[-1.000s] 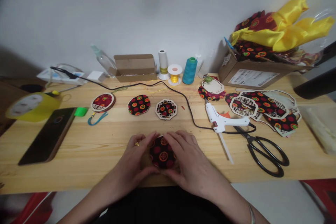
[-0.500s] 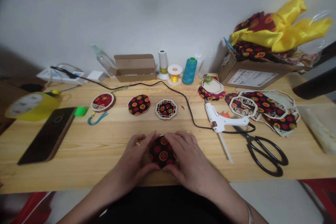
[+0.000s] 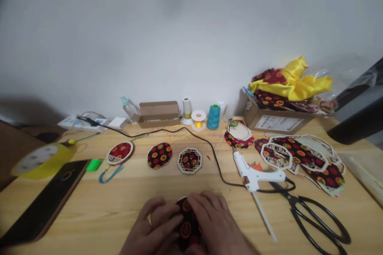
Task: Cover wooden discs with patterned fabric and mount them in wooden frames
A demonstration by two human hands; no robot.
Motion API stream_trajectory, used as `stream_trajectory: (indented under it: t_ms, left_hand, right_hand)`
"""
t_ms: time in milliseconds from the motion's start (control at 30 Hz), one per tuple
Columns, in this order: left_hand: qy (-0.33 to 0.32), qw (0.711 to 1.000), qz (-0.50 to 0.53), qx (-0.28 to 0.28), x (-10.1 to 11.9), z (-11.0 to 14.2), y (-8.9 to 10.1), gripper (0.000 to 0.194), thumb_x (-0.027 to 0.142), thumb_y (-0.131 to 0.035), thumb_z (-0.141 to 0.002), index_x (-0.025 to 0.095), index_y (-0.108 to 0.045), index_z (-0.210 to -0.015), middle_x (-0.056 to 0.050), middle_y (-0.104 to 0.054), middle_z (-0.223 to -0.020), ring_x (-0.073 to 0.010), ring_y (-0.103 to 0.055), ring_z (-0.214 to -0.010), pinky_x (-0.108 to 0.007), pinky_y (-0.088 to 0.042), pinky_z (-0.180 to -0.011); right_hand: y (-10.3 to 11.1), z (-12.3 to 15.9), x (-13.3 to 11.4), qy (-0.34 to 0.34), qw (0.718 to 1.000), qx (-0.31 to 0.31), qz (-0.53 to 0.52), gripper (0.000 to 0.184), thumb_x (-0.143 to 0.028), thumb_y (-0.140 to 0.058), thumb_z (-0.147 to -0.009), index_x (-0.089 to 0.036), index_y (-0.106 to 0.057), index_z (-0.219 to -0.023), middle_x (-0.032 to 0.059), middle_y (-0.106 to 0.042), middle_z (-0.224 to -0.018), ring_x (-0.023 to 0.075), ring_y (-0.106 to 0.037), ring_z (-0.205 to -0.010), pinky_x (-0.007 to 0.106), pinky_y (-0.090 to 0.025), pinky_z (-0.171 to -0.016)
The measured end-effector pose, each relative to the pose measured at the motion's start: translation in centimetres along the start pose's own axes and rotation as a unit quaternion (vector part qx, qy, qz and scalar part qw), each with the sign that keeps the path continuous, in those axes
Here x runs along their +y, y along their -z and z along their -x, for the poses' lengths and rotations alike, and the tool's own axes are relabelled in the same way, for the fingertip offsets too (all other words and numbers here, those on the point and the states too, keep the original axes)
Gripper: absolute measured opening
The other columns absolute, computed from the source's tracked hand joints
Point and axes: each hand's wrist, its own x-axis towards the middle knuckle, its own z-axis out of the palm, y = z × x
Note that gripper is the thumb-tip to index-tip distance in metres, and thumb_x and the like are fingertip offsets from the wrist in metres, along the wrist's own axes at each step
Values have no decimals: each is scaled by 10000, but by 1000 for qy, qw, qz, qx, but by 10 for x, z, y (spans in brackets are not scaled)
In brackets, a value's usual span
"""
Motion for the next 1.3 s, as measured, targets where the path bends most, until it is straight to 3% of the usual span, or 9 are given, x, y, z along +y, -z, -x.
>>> stream_trajectory:
  t_ms: [100,267,500,667,900,1033,1133,1233,1300]
  left_hand:
    - [-38,998,-33,31,-6,-1,-4,99,223,-615,-863,257,-660,-943,19,-763,-852,-145,-675,-804,-262,-553,-739]
    - [-99,989,-105,-33,-15,9,-2,254,231,-704,-780,307,-668,-1020,52,-762,-981,-238,-667,-993,-388,-552,-812]
    - [-81,992,-95,14,-15,5,-5,143,255,-664,-814,303,-686,-947,41,-771,-912,-233,-681,-946,-374,-554,-769]
    - [-84,992,-80,39,-14,0,-6,121,254,-653,-819,297,-680,-929,31,-771,-876,-212,-680,-931,-348,-549,-794]
    - [-94,992,-81,38,-11,-8,-1,103,259,-588,-870,269,-690,-881,22,-771,-841,-204,-681,-865,-325,-562,-729]
    - [-88,992,-85,31,-10,-8,0,117,231,-588,-864,269,-692,-903,25,-771,-868,-212,-679,-893,-332,-570,-722]
    - [-87,992,-83,27,-10,-8,0,114,208,-600,-850,263,-693,-886,18,-769,-857,-211,-679,-900,-328,-572,-727]
    - [-88,993,-73,36,-10,-11,0,105,204,-596,-853,249,-691,-856,12,-767,-834,-209,-677,-896,-314,-573,-718]
    - [-90,992,-73,50,-9,-14,1,129,203,-571,-874,248,-688,-843,19,-767,-828,-203,-675,-888,-307,-572,-707]
  right_hand:
    - [-12,-3,11,20,999,23,38,742,-276,-688,-665,-212,-461,-1368,112,-624,-1251,313,-560,-1105,460,-479,-911]
    - [-20,-3,14,35,993,86,71,633,-318,-648,-742,-225,-477,-1344,87,-668,-1179,285,-602,-1037,433,-501,-872]
    - [-13,-5,8,29,996,40,71,701,-454,-668,-742,-206,-451,-1360,103,-629,-1244,283,-567,-1090,437,-483,-910]
    - [-15,-2,6,32,995,55,83,646,-348,-644,-772,-203,-445,-1369,101,-608,-1277,297,-563,-1105,471,-498,-902]
    - [-4,2,4,63,991,81,84,463,-250,-524,-897,-185,-463,-1352,83,-543,-1363,235,-523,-1195,369,-502,-955]
    - [15,9,-5,102,988,107,47,417,-332,-526,-911,-212,-495,-1310,68,-619,-1270,182,-589,-1110,295,-513,-925]
    - [43,23,-6,88,985,150,13,237,-339,-506,-915,-241,-611,-1104,44,-705,-1069,154,-649,-958,246,-537,-830]
    - [85,40,18,-24,964,260,59,251,-207,-393,-926,-246,-636,-973,66,-704,-961,187,-651,-920,323,-522,-817]
    - [116,47,49,-131,944,274,130,220,-294,-441,-914,-234,-652,-931,75,-695,-915,216,-652,-855,351,-515,-757]
